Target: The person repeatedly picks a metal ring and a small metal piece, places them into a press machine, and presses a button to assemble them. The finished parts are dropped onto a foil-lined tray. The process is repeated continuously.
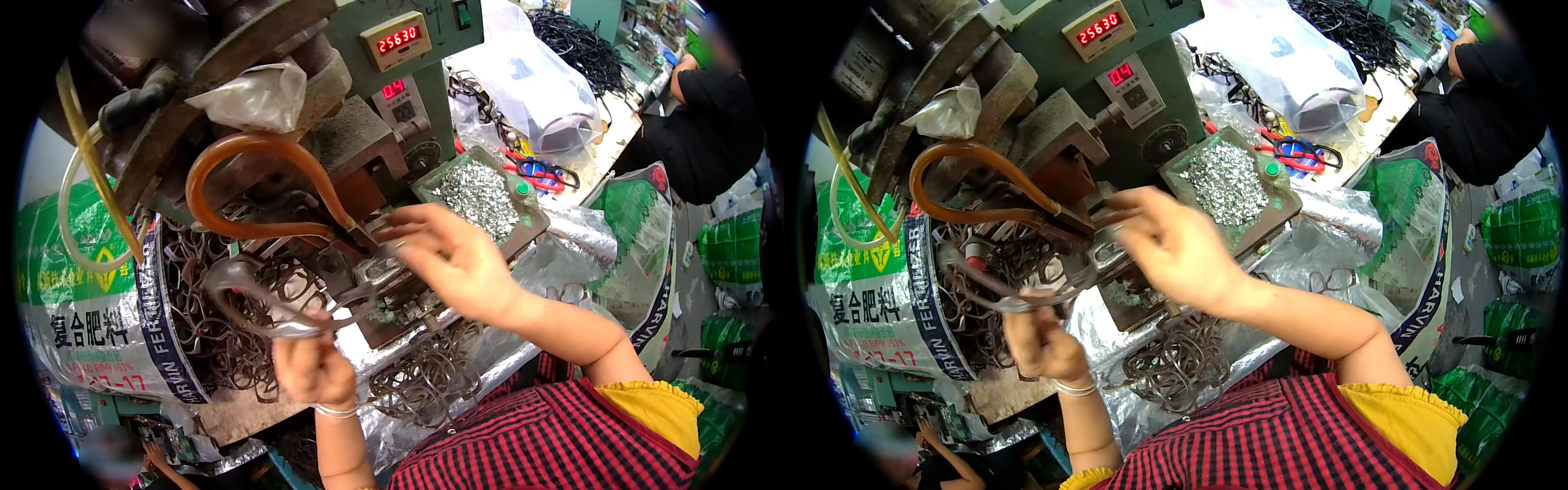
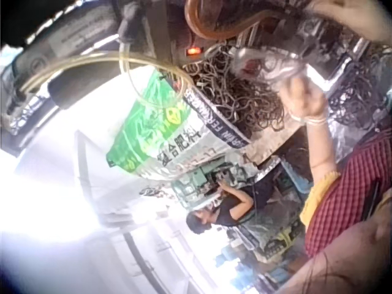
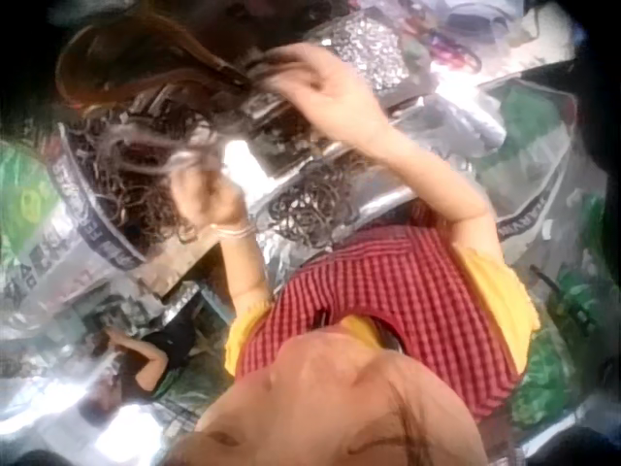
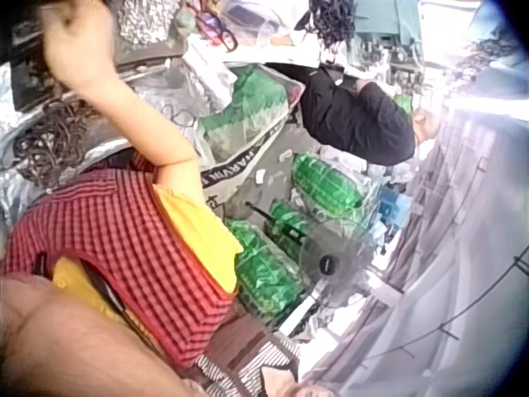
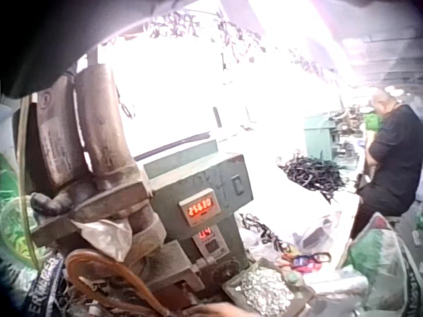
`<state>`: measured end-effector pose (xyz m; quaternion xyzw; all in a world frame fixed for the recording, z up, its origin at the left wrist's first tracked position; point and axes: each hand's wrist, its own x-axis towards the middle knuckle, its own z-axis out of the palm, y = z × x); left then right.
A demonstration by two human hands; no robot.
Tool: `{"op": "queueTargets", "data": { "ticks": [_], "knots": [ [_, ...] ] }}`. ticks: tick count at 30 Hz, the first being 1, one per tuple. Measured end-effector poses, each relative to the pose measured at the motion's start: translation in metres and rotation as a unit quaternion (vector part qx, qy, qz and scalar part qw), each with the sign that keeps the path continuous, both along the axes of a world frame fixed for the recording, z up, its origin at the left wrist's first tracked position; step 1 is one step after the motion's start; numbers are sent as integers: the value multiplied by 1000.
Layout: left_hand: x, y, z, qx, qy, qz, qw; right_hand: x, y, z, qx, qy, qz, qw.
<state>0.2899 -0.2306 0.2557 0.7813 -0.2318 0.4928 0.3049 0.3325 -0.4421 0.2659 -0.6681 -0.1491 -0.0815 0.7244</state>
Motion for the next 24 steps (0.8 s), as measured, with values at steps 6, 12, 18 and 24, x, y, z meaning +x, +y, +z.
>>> {"op": "queueTargets", "data": {
  "ticks": [6, 12, 18, 24],
  "knots": [
    [11, -32, 10, 92, 46, -63, 993, 14, -94, -77, 126, 37, -265, 955],
    [17, -32, 0, 136, -8, -56, 989, 39, -80, -101, 87, 78, -239, 964],
    [20, -28, -4, 143, -21, -86, 986, 46, -86, -67, 39, 0, -237, 971],
    [19, -29, 3, 126, -6, -96, 987, 41, -97, -89, -195, -23, -349, 916]
  ]
}}
